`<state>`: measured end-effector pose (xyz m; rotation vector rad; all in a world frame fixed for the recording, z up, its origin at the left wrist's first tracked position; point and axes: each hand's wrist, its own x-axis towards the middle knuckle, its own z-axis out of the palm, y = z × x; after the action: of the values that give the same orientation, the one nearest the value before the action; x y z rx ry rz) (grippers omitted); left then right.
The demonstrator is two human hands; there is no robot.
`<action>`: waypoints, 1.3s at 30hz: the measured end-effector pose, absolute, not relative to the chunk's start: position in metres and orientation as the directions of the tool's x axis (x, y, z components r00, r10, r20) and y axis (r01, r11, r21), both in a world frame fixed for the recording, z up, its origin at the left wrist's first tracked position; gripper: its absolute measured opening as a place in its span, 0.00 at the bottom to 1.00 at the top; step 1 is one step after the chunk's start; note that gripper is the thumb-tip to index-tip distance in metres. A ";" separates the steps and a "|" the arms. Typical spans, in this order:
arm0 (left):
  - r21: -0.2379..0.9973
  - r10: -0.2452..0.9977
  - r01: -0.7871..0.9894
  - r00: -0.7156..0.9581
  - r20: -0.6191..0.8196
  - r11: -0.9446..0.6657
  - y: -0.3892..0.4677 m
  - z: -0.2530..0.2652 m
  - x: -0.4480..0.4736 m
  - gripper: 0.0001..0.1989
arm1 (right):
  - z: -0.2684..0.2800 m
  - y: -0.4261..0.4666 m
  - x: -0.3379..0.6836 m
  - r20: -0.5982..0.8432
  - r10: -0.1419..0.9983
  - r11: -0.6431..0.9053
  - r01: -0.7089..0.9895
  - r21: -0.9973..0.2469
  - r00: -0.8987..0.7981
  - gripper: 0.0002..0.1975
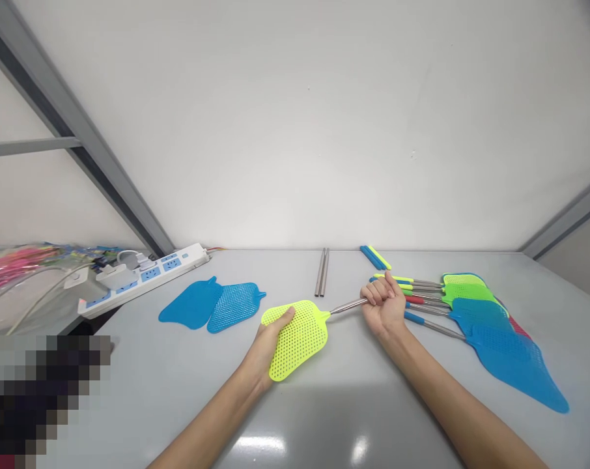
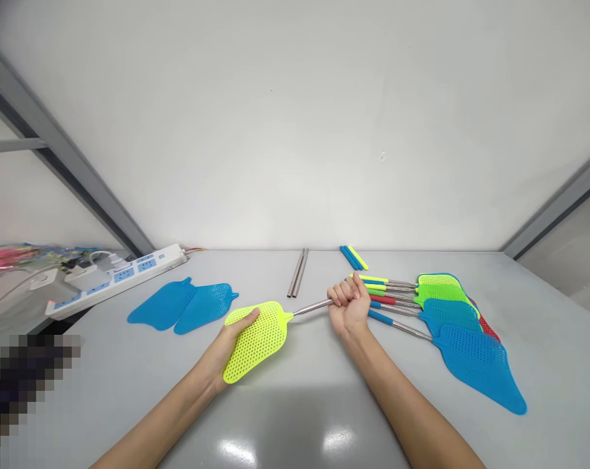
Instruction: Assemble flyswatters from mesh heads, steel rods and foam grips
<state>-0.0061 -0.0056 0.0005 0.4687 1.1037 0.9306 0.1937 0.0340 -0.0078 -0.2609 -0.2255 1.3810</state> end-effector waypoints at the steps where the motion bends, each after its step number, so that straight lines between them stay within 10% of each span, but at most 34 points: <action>1: 0.732 0.827 -0.401 0.145 -0.543 0.551 -0.006 0.000 -0.006 0.16 | -0.007 0.034 0.194 0.001 0.985 0.167 -0.935 -0.312 0.175 0.21; 18: 0.703 0.825 -0.443 0.185 -0.535 0.555 -0.008 0.003 -0.002 0.17 | 0.002 0.038 0.202 -0.067 0.982 0.135 -0.902 -0.411 0.177 0.20; 39: 0.975 0.979 -0.150 -0.092 -0.181 0.166 -0.023 -0.005 0.009 0.15 | -0.006 0.041 0.201 -0.172 0.965 0.130 -0.932 -0.338 0.197 0.18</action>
<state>0.0085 -0.0232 -0.0049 0.9252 1.2565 1.2172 0.2010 0.0409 -0.0059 -0.4114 -0.0954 1.3808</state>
